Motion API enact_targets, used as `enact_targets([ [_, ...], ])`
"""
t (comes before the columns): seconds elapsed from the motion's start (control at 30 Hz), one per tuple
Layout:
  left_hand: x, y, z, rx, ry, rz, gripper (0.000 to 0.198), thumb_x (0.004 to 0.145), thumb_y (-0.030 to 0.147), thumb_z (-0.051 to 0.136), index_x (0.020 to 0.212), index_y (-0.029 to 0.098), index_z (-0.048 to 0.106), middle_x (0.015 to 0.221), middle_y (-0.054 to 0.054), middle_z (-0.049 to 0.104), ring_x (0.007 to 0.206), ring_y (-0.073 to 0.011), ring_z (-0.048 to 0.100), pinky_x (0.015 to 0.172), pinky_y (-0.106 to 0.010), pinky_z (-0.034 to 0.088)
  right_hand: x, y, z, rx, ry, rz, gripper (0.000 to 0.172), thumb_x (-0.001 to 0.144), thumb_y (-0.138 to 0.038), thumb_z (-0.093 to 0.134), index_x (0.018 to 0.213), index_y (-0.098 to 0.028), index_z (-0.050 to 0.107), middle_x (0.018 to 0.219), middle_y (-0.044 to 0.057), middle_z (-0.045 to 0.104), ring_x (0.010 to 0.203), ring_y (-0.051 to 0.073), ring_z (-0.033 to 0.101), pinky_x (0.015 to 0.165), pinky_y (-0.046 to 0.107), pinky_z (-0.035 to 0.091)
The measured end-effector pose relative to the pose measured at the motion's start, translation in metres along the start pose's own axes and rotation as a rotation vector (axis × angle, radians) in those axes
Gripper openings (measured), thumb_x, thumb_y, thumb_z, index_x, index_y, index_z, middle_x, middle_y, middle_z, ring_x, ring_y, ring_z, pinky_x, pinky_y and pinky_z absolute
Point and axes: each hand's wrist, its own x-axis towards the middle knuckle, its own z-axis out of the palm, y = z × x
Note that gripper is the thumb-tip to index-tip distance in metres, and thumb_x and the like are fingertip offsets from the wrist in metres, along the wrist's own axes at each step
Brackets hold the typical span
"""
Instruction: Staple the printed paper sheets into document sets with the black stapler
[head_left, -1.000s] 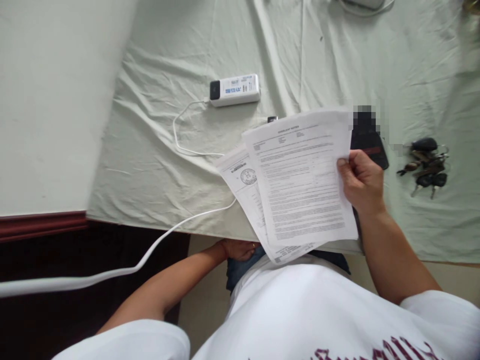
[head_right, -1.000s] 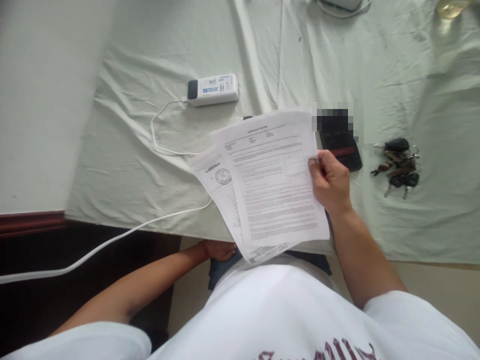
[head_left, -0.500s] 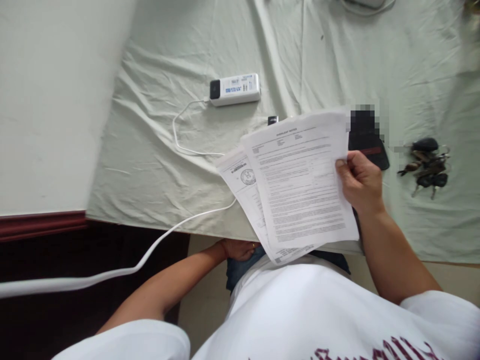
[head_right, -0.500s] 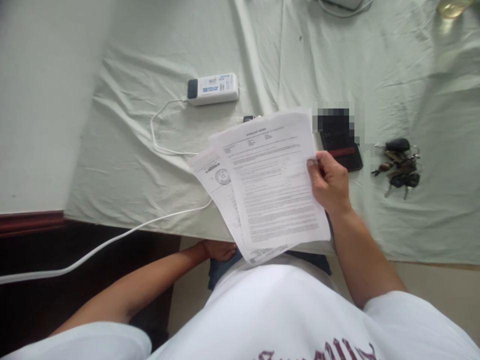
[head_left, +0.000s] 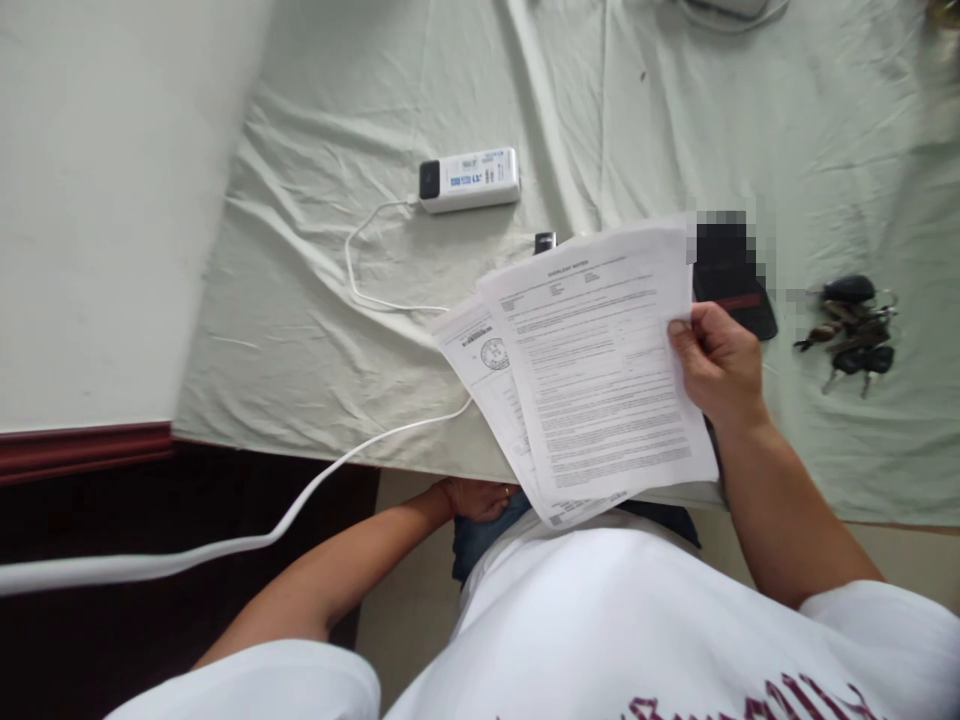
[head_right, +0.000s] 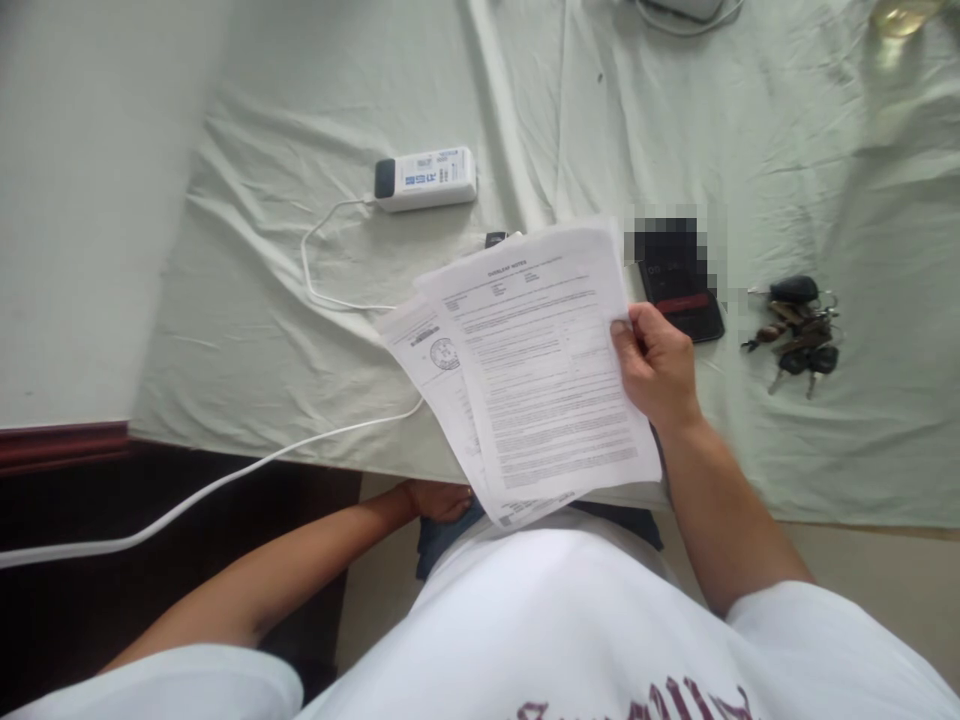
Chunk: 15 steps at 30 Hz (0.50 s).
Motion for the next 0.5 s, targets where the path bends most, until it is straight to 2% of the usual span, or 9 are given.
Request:
enact_targets([
  [0.27, 0.001, 0.003, -0.007, -0.073, -0.015, -0.017, 0.062, 0.090, 0.031, 0.054, 0.150, 0.017, 0.064, 0.153, -0.018, 0.065, 0.135, -0.0394, 0.066, 0.118, -0.051, 0.051, -0.008, -0.013, 0.007, -0.057, -0.094, -0.087, 0.020, 0.103, -0.047, 0.065, 0.095, -0.028, 0.068, 0.068, -0.003, 0.053, 0.058, 0.015, 0.043, 0.057, 0.033, 0.036],
  [0.4, 0.001, 0.008, -0.016, -0.131, 0.017, -0.046, 0.063, 0.088, 0.032, 0.054, 0.147, 0.017, 0.067, 0.152, -0.017, 0.067, 0.138, -0.0430, 0.063, 0.122, -0.055, 0.046, -0.008, -0.018, 0.012, -0.176, -0.106, -0.304, 0.018, 0.104, -0.042, 0.062, 0.094, -0.028, 0.068, 0.069, -0.001, 0.054, 0.066, 0.019, 0.052, 0.065, 0.036, 0.046],
  [0.5, 0.001, 0.013, -0.025, -0.199, 0.045, -0.053, 0.059, 0.088, 0.033, 0.050, 0.140, 0.016, 0.071, 0.150, -0.016, 0.069, 0.138, -0.0431, 0.063, 0.124, -0.054, 0.044, -0.006, -0.017, 0.016, -0.231, -0.071, -0.458, 0.012, 0.103, -0.036, 0.061, 0.105, -0.028, 0.070, 0.085, 0.003, 0.068, 0.080, 0.023, 0.062, 0.081, 0.042, 0.054],
])
